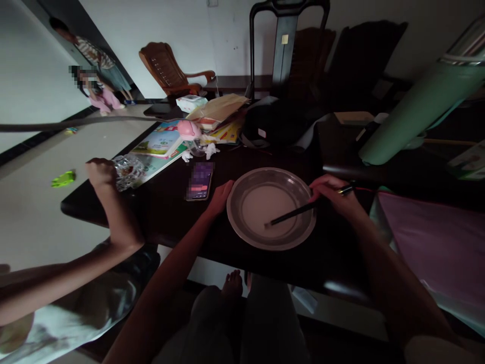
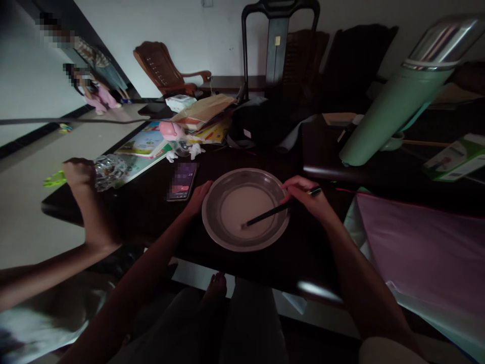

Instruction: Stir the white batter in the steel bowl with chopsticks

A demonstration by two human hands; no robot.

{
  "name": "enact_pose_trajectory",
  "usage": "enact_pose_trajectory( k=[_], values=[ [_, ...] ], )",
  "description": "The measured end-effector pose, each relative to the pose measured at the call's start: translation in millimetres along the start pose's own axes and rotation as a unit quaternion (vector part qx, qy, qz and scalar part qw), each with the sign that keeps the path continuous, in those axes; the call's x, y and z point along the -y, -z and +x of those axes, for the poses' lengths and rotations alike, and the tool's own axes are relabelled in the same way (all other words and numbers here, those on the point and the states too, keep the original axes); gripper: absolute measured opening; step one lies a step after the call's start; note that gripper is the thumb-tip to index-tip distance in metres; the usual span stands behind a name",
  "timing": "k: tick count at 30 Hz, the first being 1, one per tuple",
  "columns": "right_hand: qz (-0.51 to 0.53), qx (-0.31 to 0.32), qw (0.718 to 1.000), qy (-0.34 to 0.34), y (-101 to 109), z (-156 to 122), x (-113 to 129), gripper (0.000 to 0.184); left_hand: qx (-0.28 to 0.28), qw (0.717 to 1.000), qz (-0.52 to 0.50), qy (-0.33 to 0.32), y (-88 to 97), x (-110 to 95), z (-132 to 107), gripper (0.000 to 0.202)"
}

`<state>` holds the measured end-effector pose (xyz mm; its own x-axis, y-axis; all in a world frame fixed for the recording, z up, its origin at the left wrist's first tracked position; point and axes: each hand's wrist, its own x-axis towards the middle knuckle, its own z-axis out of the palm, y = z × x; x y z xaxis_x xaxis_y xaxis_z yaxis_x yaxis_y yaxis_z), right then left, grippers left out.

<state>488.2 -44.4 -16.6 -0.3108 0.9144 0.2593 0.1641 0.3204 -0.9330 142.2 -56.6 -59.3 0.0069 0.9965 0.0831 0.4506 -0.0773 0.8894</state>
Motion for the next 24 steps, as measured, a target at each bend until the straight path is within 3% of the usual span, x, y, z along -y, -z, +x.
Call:
enact_pose_trajectory(
  k=[2, 7, 13, 19, 24],
  values=[
    [-0.014, 0.017, 1.000, -0.001, -4.0, 0.1, 1.6, 0.021, -0.002, 1.000, 0.003, 0.002, 0.1, 0.0, 0.0, 0.043],
    [0.004, -0.045, 0.999, 0.006, 3.6, 0.7, -1.3, 0.020, 0.000, 1.000, 0.002, -0.007, 0.5, 2.4, 0.3, 0.043],
    [-0.003, 0.022, 1.000, -0.001, -3.0, 0.8, -3.8, 0.013, -0.004, 1.000, 0.008, -0.004, 0.7, 2.1, 0.0, 0.044],
    [0.009, -0.049, 0.999, 0.003, 5.6, 1.2, -3.6, 0.018, -0.002, 1.000, 0.001, 0.000, 0.3, 3.2, 0.4, 0.042],
    [-0.004, 0.022, 1.000, 0.001, -1.3, 1.6, -2.5, 0.018, -0.004, 1.000, 0.001, -0.005, 0.2, 0.6, -0.4, 0.040]
  ],
)
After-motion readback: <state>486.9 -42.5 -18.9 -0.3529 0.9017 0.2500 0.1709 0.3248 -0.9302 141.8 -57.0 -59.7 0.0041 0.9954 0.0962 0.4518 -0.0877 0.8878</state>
